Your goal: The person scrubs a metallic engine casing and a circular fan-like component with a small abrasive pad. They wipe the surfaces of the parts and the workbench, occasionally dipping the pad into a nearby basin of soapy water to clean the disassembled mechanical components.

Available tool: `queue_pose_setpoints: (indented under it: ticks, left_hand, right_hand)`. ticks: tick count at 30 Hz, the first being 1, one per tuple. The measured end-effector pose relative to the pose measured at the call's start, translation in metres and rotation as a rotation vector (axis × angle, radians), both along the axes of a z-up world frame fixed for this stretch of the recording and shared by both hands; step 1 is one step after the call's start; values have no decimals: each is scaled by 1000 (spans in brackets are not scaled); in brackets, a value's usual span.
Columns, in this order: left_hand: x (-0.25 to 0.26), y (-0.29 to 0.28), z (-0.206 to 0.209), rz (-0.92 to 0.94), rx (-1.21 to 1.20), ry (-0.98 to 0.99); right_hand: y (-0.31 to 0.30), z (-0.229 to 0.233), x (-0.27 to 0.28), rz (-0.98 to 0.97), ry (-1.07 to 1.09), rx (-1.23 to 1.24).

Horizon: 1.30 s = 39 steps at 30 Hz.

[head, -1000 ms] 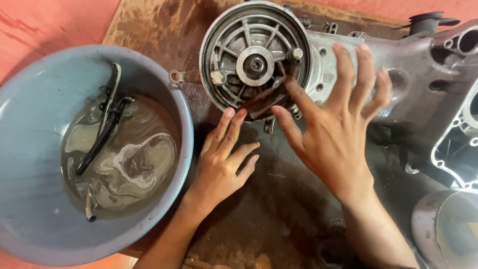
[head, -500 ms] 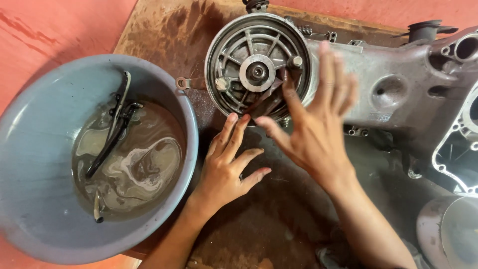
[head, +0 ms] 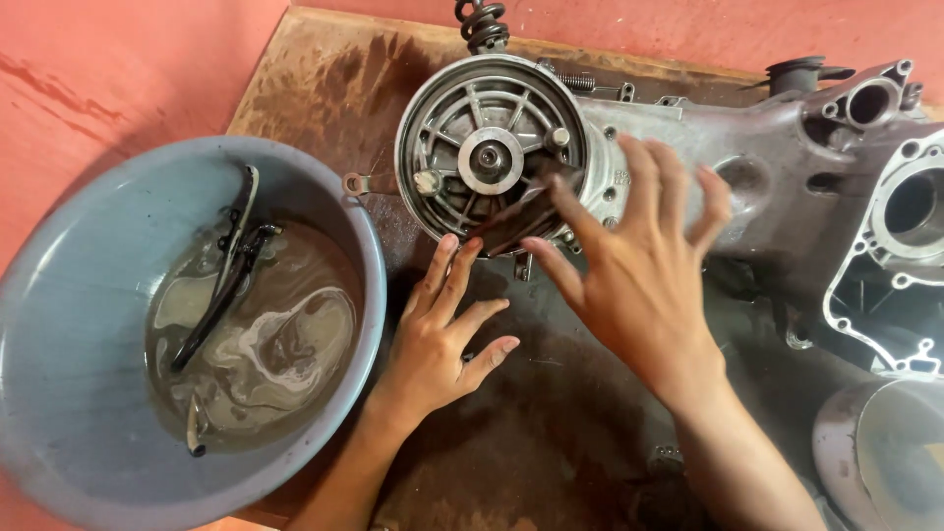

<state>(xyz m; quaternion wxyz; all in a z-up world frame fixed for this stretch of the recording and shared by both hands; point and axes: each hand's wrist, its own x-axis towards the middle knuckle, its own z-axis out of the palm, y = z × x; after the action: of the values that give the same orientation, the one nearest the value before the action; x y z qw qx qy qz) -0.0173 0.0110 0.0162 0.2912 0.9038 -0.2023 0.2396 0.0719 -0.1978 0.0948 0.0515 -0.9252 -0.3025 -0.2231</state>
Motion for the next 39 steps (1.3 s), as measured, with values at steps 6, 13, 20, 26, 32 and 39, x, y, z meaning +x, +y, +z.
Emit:
queue_pose_setpoints:
  ticks: [6,13,20,26,32,39]
  left_hand:
    - [-1,2,4,0,-21,7]
    - [1,3,1,-1,-13,-29]
    - [0,2,2,5,-11,-26]
    - [1,1,1,19,-11,-53]
    - [0,4,5,19,-10,-49]
    - [-6,-1,15,30,-19,-135]
  right_hand:
    - [10,-14,-3,-147,-154,-6]
    - [18,-8,-12,-109,-124,-63]
    - [16,-12,15,-70,-114,63]
    - [9,2,-3,-12,-19,20]
    - [15,-9,-3,-86,11,-30]
    - [14,0,-11,-62,-130,10]
